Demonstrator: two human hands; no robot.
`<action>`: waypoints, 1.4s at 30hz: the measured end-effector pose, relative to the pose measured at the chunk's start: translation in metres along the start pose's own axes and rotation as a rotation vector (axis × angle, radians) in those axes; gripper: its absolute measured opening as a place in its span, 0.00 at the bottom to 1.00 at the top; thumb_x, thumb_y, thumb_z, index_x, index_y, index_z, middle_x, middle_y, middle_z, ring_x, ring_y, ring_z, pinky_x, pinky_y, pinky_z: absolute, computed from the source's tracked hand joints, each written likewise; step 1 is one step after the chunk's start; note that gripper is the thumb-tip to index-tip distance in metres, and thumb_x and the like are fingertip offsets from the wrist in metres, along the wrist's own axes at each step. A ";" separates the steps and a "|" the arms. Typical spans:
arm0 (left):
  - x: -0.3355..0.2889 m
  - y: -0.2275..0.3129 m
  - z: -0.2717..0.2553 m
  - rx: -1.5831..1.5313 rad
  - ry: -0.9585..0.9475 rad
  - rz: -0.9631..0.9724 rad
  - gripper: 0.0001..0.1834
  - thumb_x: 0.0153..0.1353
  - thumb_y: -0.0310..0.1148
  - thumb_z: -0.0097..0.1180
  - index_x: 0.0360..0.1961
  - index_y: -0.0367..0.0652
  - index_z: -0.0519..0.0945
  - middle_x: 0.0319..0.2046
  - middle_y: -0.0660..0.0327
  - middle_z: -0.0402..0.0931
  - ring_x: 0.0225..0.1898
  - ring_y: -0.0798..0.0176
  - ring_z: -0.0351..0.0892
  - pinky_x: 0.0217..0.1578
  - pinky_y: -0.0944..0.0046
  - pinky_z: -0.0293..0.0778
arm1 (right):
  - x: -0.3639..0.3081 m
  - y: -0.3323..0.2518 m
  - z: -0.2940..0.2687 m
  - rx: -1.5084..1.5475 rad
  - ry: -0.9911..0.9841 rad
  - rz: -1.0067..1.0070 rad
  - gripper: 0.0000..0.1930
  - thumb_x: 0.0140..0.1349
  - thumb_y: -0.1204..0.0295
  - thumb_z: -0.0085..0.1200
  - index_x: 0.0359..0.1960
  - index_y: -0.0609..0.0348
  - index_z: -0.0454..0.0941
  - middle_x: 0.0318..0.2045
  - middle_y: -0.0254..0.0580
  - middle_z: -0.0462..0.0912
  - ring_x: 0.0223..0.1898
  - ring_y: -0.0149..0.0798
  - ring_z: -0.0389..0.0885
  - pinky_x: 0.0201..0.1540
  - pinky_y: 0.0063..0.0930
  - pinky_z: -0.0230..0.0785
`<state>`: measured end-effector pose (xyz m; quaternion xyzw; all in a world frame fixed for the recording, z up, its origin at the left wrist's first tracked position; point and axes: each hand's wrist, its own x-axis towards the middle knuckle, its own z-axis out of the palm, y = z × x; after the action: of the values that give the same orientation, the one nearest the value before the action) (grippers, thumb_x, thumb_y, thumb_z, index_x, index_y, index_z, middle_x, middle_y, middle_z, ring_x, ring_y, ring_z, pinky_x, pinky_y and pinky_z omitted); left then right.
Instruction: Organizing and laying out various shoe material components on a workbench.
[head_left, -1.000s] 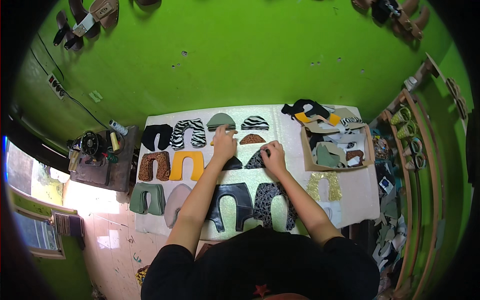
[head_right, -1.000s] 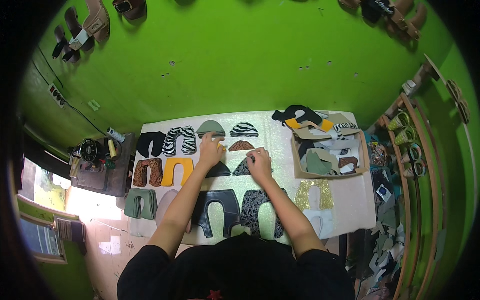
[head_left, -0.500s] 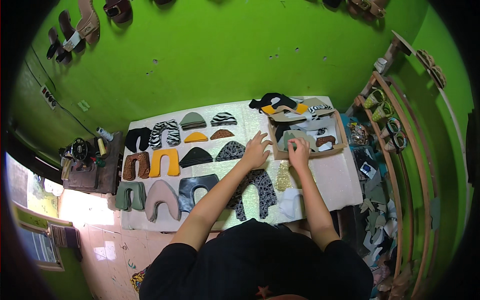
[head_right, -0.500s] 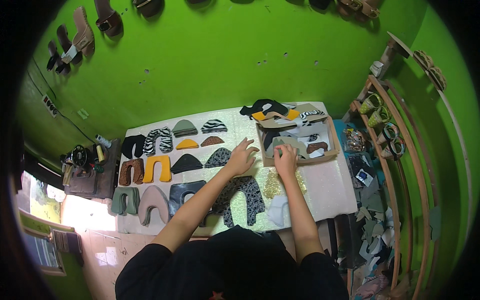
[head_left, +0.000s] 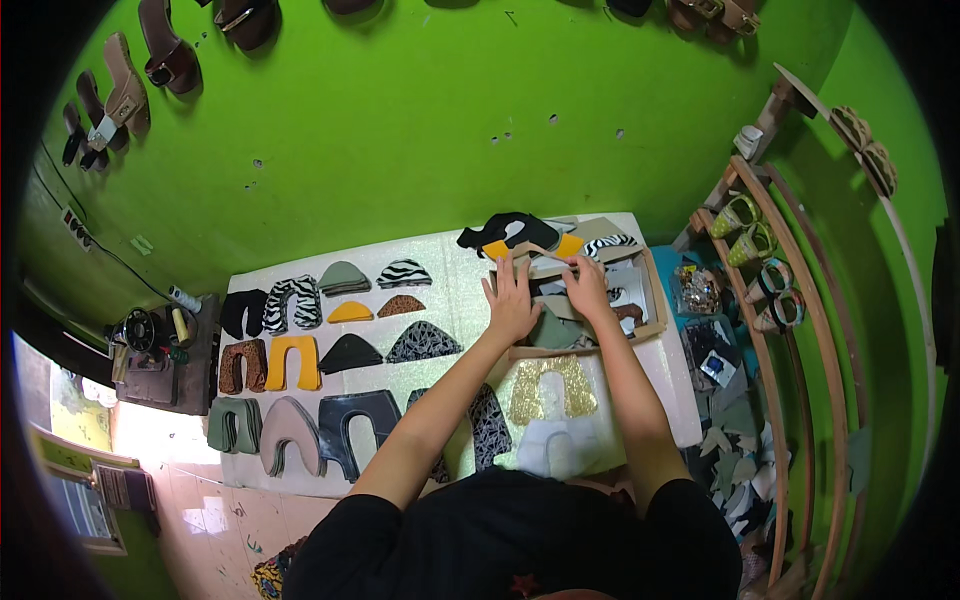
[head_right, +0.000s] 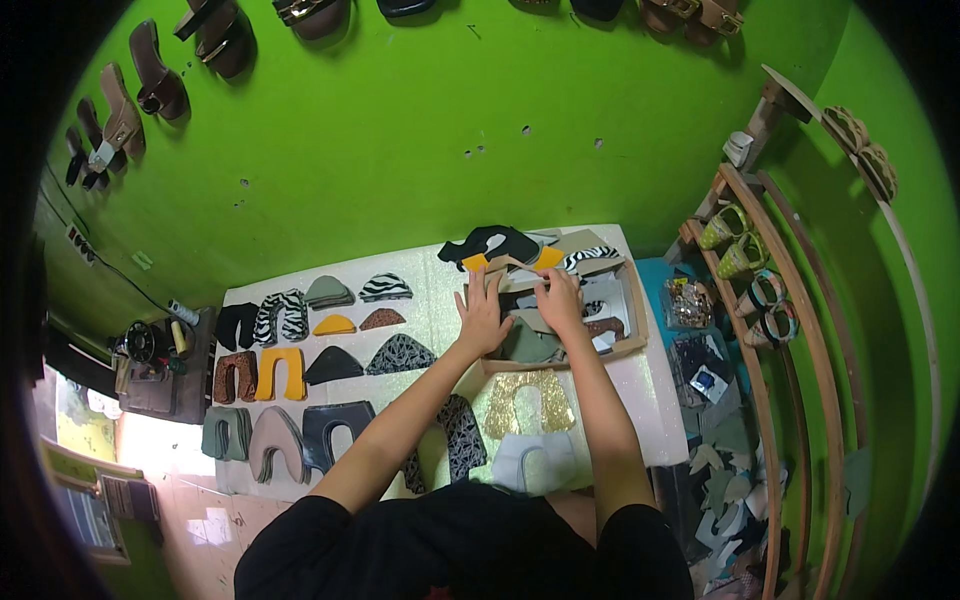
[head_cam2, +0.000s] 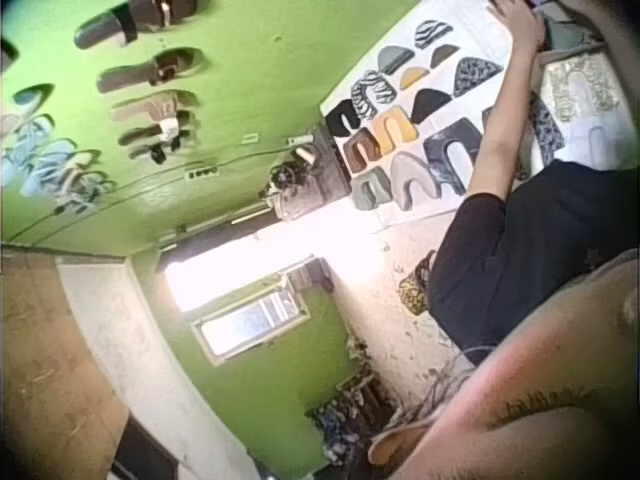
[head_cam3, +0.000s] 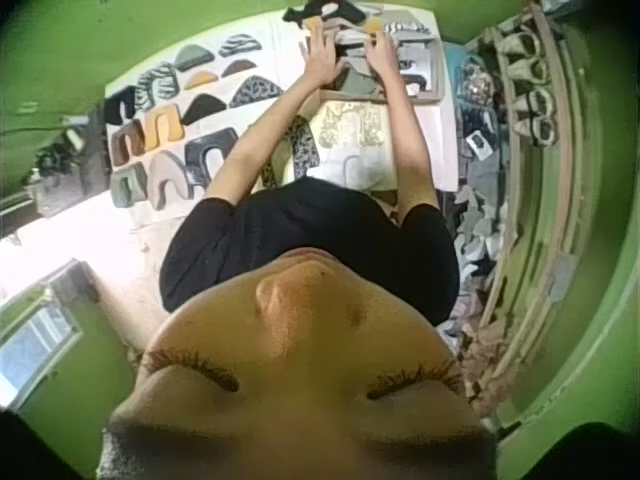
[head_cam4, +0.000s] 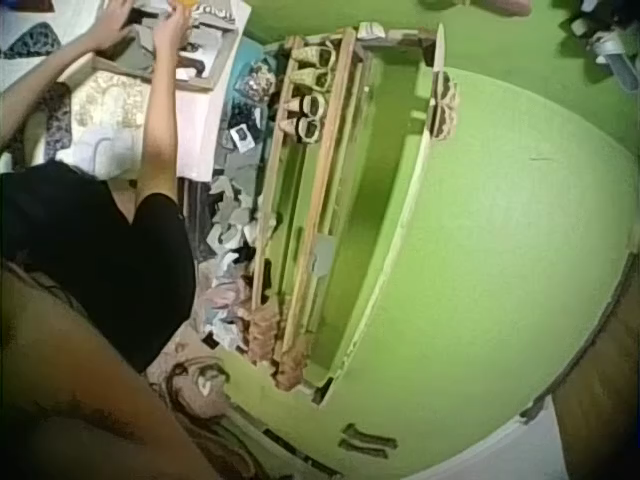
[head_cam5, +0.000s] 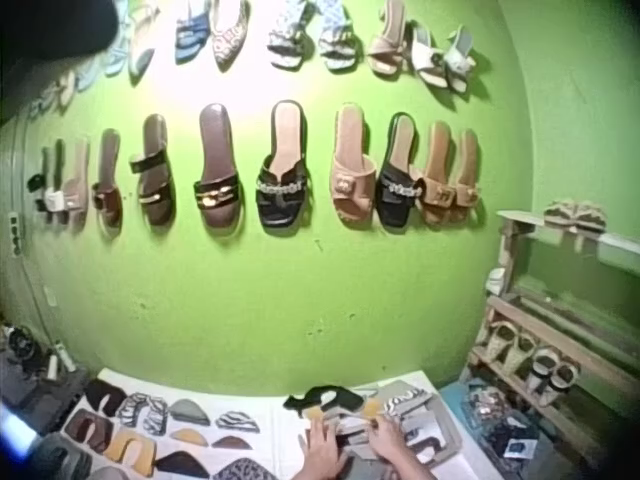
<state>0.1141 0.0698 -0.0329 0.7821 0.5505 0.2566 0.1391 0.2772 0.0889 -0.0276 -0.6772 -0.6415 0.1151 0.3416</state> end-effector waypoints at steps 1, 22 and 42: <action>0.007 -0.002 0.003 0.003 0.003 -0.003 0.46 0.44 0.40 0.61 0.61 0.43 0.49 0.63 0.46 0.37 0.65 0.42 0.34 0.54 0.30 0.38 | 0.014 0.004 0.003 0.003 -0.004 0.004 0.12 0.51 0.68 0.52 0.37 0.55 0.74 0.39 0.41 0.76 0.47 0.49 0.67 0.49 0.43 0.58; 0.061 -0.024 0.020 0.111 0.044 -0.009 0.11 0.52 0.37 0.50 0.28 0.42 0.79 0.31 0.61 0.73 0.42 0.62 0.72 0.56 0.36 0.42 | 0.117 0.013 0.063 0.009 0.011 0.386 0.23 0.45 0.72 0.53 0.46 0.59 0.63 0.36 0.60 0.76 0.39 0.58 0.75 0.46 0.44 0.63; 0.054 -0.036 0.021 -0.032 0.062 0.057 0.10 0.54 0.36 0.48 0.25 0.40 0.75 0.24 0.57 0.72 0.32 0.55 0.73 0.55 0.47 0.54 | 0.123 0.017 0.048 -0.391 -0.258 0.074 0.21 0.42 0.55 0.59 0.36 0.54 0.78 0.43 0.45 0.71 0.49 0.48 0.63 0.48 0.44 0.53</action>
<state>0.1109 0.1344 -0.0549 0.7867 0.5281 0.2934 0.1270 0.2809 0.2218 -0.0388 -0.7331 -0.6648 0.0867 0.1146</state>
